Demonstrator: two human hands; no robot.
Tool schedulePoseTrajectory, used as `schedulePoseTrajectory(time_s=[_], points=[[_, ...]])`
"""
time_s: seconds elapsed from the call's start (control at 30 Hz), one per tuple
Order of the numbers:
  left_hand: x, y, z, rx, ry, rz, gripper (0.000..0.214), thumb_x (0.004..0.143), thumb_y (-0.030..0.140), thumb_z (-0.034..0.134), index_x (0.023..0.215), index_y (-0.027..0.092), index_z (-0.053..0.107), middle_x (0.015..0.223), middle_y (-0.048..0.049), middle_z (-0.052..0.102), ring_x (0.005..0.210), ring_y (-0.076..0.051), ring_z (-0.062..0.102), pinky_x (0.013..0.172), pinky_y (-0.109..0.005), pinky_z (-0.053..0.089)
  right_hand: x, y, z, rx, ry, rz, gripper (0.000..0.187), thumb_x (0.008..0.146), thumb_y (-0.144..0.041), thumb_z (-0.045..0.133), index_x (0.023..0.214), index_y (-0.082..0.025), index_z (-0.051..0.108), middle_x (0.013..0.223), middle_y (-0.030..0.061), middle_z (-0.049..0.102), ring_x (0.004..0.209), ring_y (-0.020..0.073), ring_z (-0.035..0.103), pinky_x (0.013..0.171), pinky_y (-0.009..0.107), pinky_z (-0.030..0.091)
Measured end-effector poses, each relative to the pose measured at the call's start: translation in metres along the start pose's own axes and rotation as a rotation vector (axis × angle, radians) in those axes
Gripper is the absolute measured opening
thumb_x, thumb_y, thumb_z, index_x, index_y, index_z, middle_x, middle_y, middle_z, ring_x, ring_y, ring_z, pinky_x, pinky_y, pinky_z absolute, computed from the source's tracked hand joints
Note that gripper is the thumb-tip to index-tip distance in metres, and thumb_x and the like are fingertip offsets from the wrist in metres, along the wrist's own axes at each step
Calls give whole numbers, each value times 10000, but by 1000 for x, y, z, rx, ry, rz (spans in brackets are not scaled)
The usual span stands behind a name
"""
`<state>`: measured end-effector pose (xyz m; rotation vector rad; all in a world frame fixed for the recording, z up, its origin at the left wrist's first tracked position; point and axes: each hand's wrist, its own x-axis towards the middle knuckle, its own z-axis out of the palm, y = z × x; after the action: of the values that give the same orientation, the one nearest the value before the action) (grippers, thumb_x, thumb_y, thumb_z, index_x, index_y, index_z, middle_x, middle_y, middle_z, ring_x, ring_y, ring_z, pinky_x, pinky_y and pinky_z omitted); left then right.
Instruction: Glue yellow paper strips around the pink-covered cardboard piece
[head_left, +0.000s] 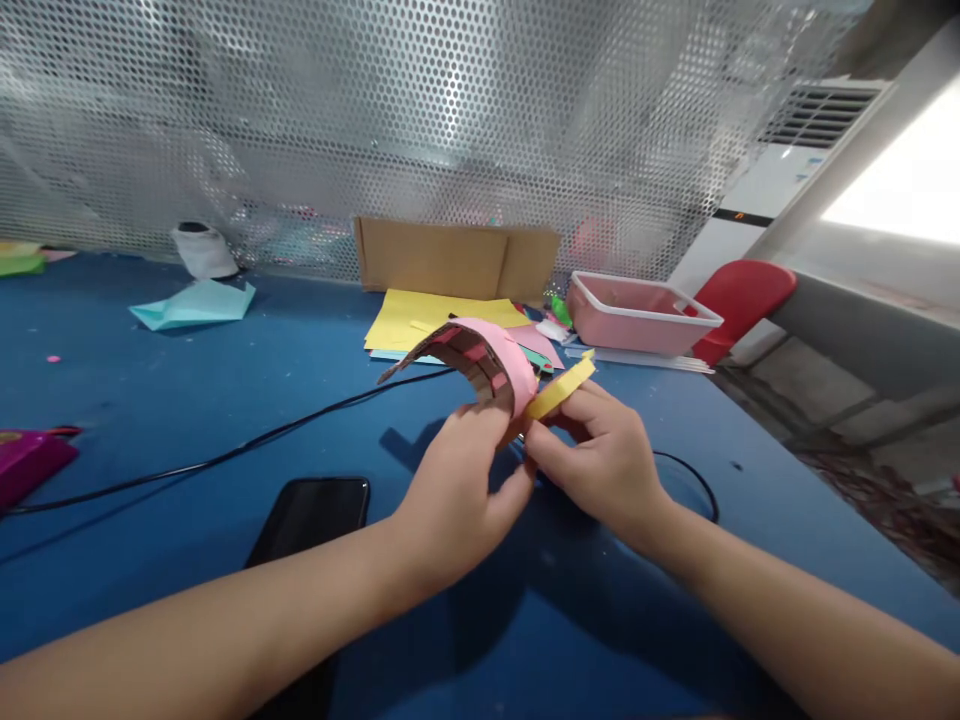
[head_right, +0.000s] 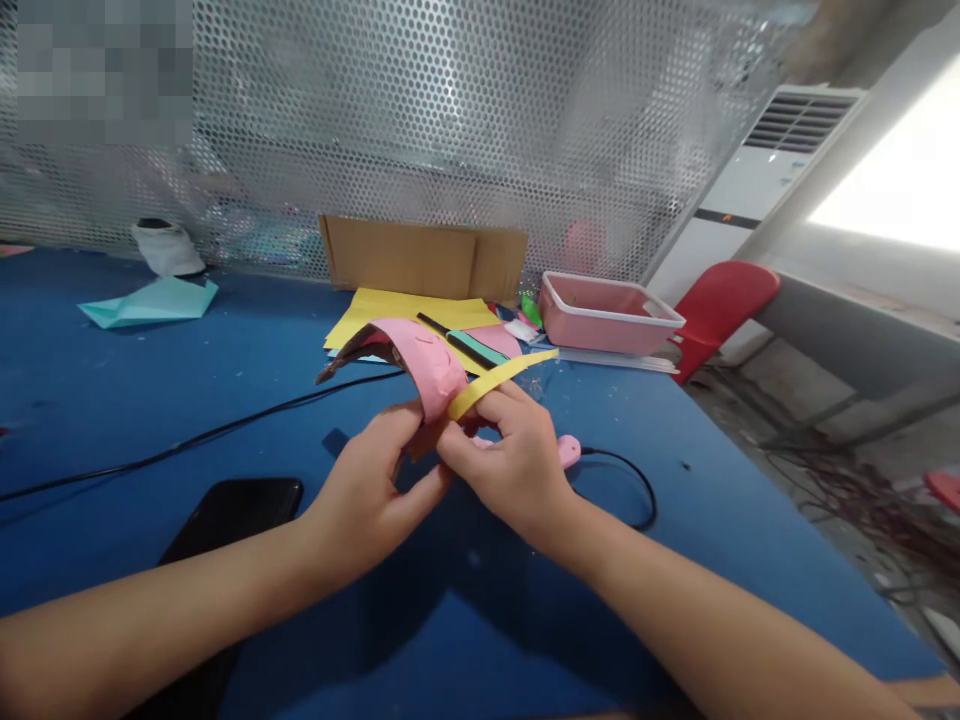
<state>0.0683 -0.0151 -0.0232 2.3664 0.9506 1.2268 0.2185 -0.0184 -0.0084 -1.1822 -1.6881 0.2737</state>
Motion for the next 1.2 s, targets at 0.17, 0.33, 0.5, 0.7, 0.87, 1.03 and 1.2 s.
schedulePoseTrajectory(time_s=[0.17,0.33,0.5,0.7,0.87,1.03,1.2], points=[[-2,-4,2,38,-60,64,295,848,122,500,1137,179,473,1067,-93,631,1034,-230,581,886,-388,497,-1,5,-6,-92,-12,-78,117,728,-142,602,746,-200,701,788,22,692,695,134,651,621,236,532],[-6,-6,5,97,-55,93,291,885,102,471,1166,177,458,1046,-91,652,1059,-223,590,896,-379,512,-6,2,-11,-126,25,-135,109,742,-117,613,760,-200,680,818,26,687,687,127,653,624,233,549],[-8,-6,2,108,-30,132,251,858,108,501,1104,160,496,1009,-103,664,1072,-245,599,857,-377,546,-7,0,-13,-222,9,-224,136,741,-99,603,719,-221,659,702,-6,661,631,116,609,578,217,498],[-8,-5,3,111,5,171,220,825,79,509,1028,161,526,976,-99,672,1040,-241,610,824,-361,560,-9,3,-13,-287,-36,-244,72,769,-167,586,709,-197,613,712,19,644,662,132,602,578,221,466],[-5,-10,1,217,71,258,198,847,108,549,1043,135,556,949,-91,702,952,-223,630,839,-350,547,-11,-2,-9,-204,-49,-195,91,778,-153,564,708,-188,611,639,-6,574,551,101,515,489,212,407],[0,-16,-10,313,120,363,176,852,149,593,1027,133,597,899,-70,737,883,-221,661,802,-337,542,-14,-6,-8,-117,-68,-170,108,807,-138,569,767,-193,652,648,-6,605,534,98,512,470,218,404],[2,-13,-15,340,95,302,120,836,147,571,721,177,564,666,-22,664,643,-168,595,572,-270,465,-14,-6,-9,-81,-112,-213,95,788,-134,581,800,-178,664,666,11,618,585,112,553,500,219,446]])
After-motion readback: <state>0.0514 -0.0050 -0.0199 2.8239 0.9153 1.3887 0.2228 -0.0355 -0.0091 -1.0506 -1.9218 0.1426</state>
